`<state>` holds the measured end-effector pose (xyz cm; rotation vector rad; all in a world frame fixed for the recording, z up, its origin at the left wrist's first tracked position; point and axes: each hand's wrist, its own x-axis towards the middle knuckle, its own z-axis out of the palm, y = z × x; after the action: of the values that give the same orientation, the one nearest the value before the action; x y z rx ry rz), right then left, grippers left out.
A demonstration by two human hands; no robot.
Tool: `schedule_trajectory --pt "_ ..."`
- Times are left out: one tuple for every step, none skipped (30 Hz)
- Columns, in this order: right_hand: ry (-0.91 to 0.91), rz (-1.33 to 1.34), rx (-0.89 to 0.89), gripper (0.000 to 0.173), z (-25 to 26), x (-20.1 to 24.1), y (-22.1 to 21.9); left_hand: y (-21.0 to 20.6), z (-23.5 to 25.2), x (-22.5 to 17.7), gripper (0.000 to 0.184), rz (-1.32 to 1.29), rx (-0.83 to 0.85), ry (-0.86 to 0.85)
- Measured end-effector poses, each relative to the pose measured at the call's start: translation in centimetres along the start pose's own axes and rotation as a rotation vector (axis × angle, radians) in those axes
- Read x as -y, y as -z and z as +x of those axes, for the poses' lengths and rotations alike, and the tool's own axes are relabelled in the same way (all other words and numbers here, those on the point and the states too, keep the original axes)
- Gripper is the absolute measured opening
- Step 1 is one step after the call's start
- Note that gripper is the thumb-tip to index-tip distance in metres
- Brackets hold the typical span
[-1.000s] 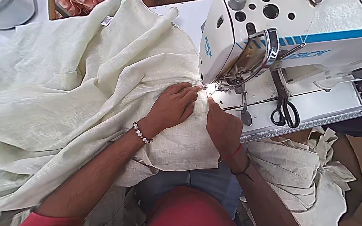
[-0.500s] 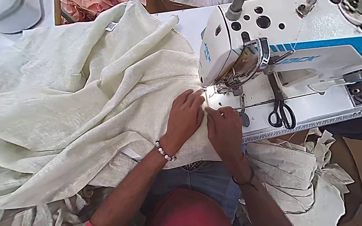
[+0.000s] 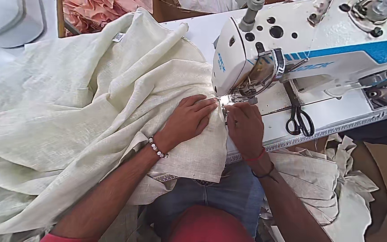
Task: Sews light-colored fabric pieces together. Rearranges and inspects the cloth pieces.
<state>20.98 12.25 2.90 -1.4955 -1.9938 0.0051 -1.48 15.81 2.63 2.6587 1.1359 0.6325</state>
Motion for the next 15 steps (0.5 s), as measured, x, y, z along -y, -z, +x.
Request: schedule_trajectory --pt "0.055 0.013 -0.003 0.024 -0.3 0.5 -0.2 0.1 0.0 0.3 0.041 -0.006 0.007 -0.018" --pt "0.102 0.014 0.020 0.028 -0.8 0.8 -0.2 0.3 0.2 0.7 0.041 -0.010 0.017 -0.036" --pt "0.139 0.008 0.056 0.032 -1.2 1.1 -0.2 0.6 0.3 1.0 0.042 -0.005 0.038 -0.051" --pt "0.158 -0.008 0.086 0.036 -1.7 1.2 -0.1 0.8 0.4 1.3 0.042 0.007 0.060 -0.069" --pt "0.162 -0.035 0.104 0.038 -2.2 1.3 -0.1 0.9 0.5 1.8 0.044 0.021 0.081 -0.090" --pt "0.158 -0.064 0.112 0.039 -2.5 1.3 -0.1 0.8 0.6 2.3 0.045 0.035 0.099 -0.109" --pt "0.152 -0.083 0.106 0.039 -2.7 1.3 -0.1 0.7 0.7 2.6 0.045 0.044 0.104 -0.131" --pt "0.148 -0.095 0.099 0.038 -2.8 1.4 -0.1 0.7 0.9 2.9 0.046 0.057 0.109 -0.150" --pt "0.144 -0.108 0.095 0.037 -2.9 1.4 -0.2 0.8 1.0 3.0 0.046 0.066 0.116 -0.162" --pt "0.136 -0.127 0.089 0.036 -2.9 1.5 -0.2 0.8 1.1 3.1 0.046 0.074 0.121 -0.168" --pt "0.125 -0.151 0.076 0.035 -2.9 1.6 -0.3 0.9 1.1 3.0 0.047 0.082 0.120 -0.172" --pt "0.108 -0.178 0.052 0.033 -2.9 1.7 -0.3 0.9 1.2 2.9 0.046 0.090 0.114 -0.170" --pt "0.089 -0.207 0.020 0.031 -3.0 1.9 -0.4 0.8 1.1 2.5 0.046 0.096 0.102 -0.159" --pt "0.072 -0.234 -0.010 0.028 -3.0 2.0 -0.3 0.6 1.1 1.9 0.045 0.097 0.085 -0.137" --pt "0.052 -0.247 -0.031 0.026 -3.0 2.0 -0.3 0.4 1.0 0.8 0.044 0.099 0.064 -0.098"
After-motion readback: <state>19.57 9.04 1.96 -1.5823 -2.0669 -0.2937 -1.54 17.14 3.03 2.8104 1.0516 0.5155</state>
